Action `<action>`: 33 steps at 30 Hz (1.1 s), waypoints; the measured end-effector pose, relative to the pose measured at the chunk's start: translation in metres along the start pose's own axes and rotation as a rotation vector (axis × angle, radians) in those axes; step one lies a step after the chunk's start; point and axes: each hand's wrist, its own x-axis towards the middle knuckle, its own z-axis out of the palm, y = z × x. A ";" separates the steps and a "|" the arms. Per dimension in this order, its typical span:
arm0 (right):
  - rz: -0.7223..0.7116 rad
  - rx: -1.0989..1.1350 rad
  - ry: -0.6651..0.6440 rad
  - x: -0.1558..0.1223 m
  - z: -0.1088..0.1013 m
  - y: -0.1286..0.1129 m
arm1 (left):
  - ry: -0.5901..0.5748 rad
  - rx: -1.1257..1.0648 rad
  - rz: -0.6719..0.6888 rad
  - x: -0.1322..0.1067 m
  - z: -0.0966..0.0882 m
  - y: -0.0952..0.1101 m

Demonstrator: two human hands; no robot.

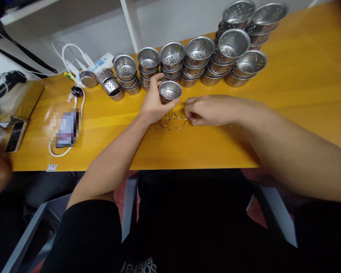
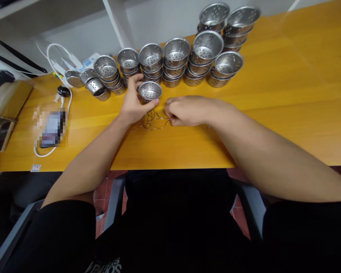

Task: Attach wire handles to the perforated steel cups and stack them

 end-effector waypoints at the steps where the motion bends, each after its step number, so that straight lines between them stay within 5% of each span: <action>1: -0.004 -0.005 0.007 0.000 0.001 0.000 | -0.002 -0.008 -0.003 0.000 0.001 -0.001; 6: -0.058 0.031 0.023 0.000 0.001 -0.003 | -0.020 0.006 -0.034 -0.004 0.000 0.009; 14: 0.055 0.051 -0.059 0.001 -0.004 -0.015 | -0.056 0.030 -0.137 -0.009 -0.008 0.045; 23: 0.152 -0.127 -0.101 0.006 -0.006 -0.038 | -0.056 0.035 -0.128 -0.008 -0.009 0.041; 33: 0.020 0.008 0.028 0.003 -0.005 -0.009 | -0.014 0.085 -0.101 -0.006 -0.007 0.030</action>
